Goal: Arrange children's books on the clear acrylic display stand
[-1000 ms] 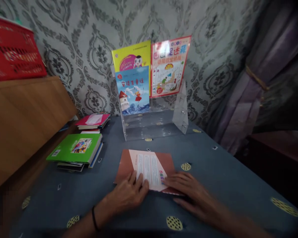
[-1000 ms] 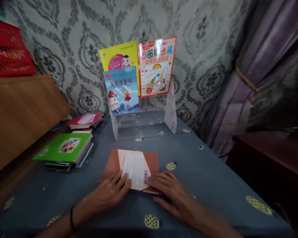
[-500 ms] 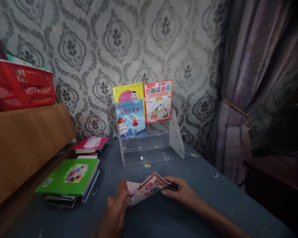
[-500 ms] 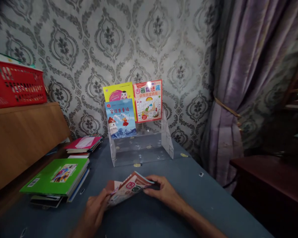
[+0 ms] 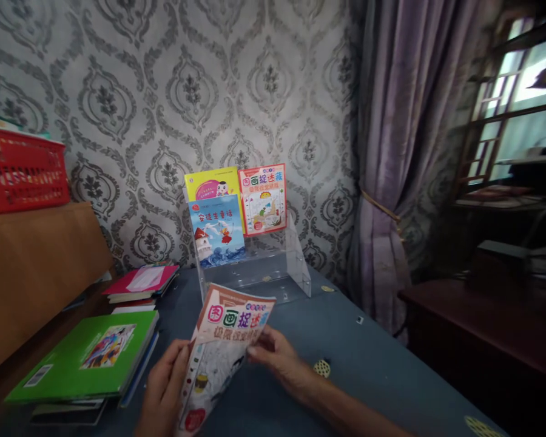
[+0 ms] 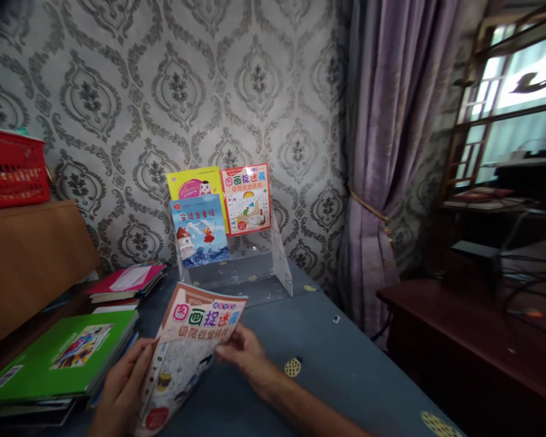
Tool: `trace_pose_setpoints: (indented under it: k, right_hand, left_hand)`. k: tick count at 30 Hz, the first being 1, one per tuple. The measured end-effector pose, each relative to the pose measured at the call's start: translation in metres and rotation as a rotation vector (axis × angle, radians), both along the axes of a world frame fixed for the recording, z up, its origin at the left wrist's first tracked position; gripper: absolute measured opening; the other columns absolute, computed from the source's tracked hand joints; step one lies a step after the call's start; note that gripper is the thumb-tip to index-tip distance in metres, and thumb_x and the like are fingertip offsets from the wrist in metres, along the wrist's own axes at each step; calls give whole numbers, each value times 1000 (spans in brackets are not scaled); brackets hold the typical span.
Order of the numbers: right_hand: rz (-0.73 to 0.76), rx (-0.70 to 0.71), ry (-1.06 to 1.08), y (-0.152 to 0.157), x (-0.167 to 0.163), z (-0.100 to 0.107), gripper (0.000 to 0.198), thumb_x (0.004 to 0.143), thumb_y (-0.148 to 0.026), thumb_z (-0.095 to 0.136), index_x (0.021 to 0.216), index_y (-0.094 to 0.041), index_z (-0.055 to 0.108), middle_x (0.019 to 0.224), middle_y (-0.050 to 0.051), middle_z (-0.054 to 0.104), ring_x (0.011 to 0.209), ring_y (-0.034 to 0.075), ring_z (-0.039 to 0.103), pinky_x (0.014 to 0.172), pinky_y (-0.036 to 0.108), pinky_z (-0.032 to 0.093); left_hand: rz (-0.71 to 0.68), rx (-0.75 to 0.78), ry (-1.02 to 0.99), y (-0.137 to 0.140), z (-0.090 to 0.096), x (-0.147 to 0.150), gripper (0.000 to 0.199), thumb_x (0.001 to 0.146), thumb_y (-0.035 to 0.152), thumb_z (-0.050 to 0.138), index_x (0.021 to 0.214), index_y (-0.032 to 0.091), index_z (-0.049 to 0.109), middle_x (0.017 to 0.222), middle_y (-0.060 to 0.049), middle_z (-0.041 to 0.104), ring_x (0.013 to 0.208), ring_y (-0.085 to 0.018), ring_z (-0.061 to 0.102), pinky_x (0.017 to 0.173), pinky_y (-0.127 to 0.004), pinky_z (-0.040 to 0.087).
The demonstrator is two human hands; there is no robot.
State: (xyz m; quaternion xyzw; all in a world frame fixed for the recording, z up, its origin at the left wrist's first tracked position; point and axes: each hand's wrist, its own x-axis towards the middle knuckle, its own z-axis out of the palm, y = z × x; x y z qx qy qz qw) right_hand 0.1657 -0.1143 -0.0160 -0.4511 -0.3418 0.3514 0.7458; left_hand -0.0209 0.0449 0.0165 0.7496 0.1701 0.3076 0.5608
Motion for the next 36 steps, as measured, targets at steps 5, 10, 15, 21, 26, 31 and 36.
trace_pose_setpoints:
  k: [5,10,15,21,26,31,36]
  right_hand:
    - [54,21,-145,3,3,1,59,68,-57,84,111,-21,66,97,5,73,85,20,65,68,29,49]
    - [-3,-37,-276,-1,20,16,57,72,-64,78,105,-20,64,85,3,70,67,15,60,56,26,47]
    - [-59,-103,-344,-6,34,25,52,76,-63,74,101,-20,63,77,1,68,53,10,52,44,22,39]
    - [-143,-126,-411,-13,46,24,51,80,-58,71,110,-19,61,83,4,70,58,15,60,47,24,45]
    - [-190,-85,-466,-19,54,18,47,83,-58,69,109,-20,60,95,7,72,82,24,69,66,34,56]
    - [-224,-89,-557,-24,77,29,45,87,-59,64,108,-20,59,90,6,71,79,23,68,60,31,54]
    - [-304,-56,-707,-23,118,68,46,89,-59,59,113,-20,58,94,7,70,88,25,67,67,34,56]
  left_hand:
    - [32,-206,-86,-2,9,17,49,81,66,65,93,18,66,85,-5,72,76,-21,67,66,-28,54]
    - [83,-368,-230,-5,15,39,52,69,62,78,92,18,63,81,-2,72,73,-20,68,62,-27,54]
    - [86,-416,-262,-6,8,58,51,69,61,78,93,19,62,80,0,72,71,-18,68,65,-27,55]
    - [97,-152,-169,4,-3,69,49,81,63,64,96,17,66,89,-4,73,80,-20,66,71,-28,54]
    - [105,134,-67,19,0,72,49,81,62,62,94,16,73,95,-10,74,87,-25,66,74,-32,54]
    - [51,291,-43,25,24,88,44,83,58,60,91,17,75,83,-7,73,75,-23,64,67,-30,51]
    - [-2,361,-82,25,70,122,38,85,51,60,101,19,72,80,-4,72,71,-20,65,59,-26,48]
